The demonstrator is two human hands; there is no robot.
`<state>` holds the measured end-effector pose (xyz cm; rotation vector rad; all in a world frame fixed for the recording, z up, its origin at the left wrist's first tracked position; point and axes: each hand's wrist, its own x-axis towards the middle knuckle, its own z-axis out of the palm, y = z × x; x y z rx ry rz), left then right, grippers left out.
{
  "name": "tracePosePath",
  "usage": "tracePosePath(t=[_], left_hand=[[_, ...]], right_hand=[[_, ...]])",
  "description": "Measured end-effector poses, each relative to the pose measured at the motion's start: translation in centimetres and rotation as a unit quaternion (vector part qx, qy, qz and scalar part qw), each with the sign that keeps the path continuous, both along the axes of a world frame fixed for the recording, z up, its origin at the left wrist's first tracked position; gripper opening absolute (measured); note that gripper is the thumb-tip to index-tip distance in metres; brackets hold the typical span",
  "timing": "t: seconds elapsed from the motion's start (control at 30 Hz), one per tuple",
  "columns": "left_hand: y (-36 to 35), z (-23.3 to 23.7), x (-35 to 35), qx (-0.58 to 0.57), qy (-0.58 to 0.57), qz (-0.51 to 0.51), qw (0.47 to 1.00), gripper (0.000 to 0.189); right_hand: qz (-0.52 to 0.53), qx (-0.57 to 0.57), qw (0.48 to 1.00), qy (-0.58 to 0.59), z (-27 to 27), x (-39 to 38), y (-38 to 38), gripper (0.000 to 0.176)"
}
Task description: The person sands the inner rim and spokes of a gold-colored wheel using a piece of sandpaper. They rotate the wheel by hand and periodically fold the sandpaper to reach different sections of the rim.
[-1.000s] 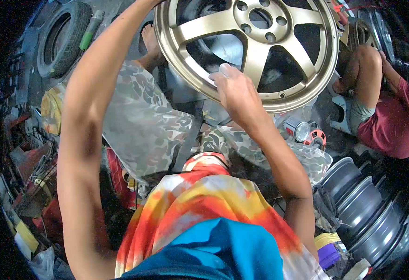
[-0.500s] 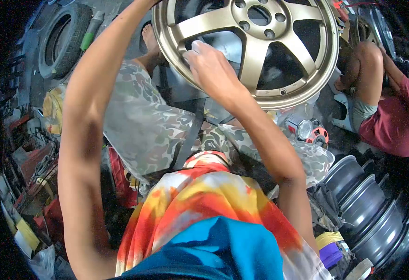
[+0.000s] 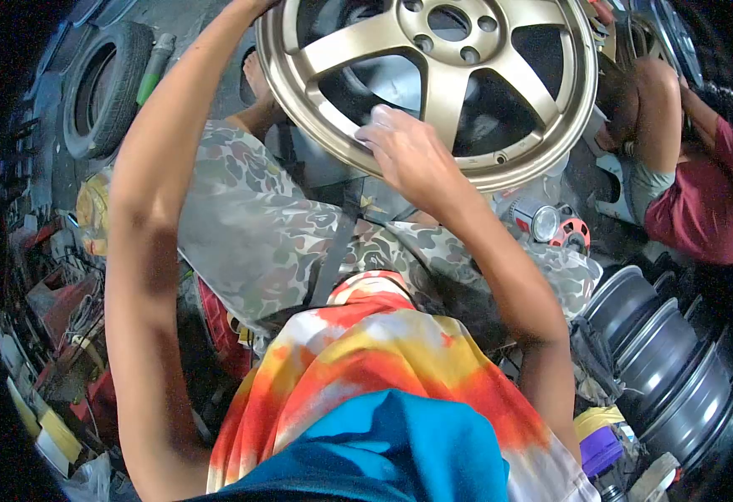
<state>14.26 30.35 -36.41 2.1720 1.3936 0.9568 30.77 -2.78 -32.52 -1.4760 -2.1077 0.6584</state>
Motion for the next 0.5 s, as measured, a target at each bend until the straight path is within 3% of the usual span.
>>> tracePosePath(t=[0.03, 0.13, 0.33, 0.5], left_hand=[[0.8, -0.9, 0.1, 0.042, 0.017, 0.009, 0.999, 0.047], [0.2, 0.0, 0.0, 0.024, 0.022, 0.000, 0.999, 0.048], [0.3, -0.6, -0.6, 0.029, 0.008, 0.000, 1.000, 0.049], [-0.4, 0.8, -0.2, -0.007, 0.017, -0.001, 1.000, 0.047]], right_hand=[[-0.008, -0.002, 1.000, 0.000, -0.3, -0.3, 0.3, 0.020], [-0.005, 0.047, 0.998, 0.052, -0.5, -2.5, 3.3, 0.020], [0.022, 0.016, 0.999, 0.026, -0.4, 0.6, 0.2, 0.015], [-0.003, 0.055, 0.997, 0.061, -0.6, -1.9, 2.7, 0.018]])
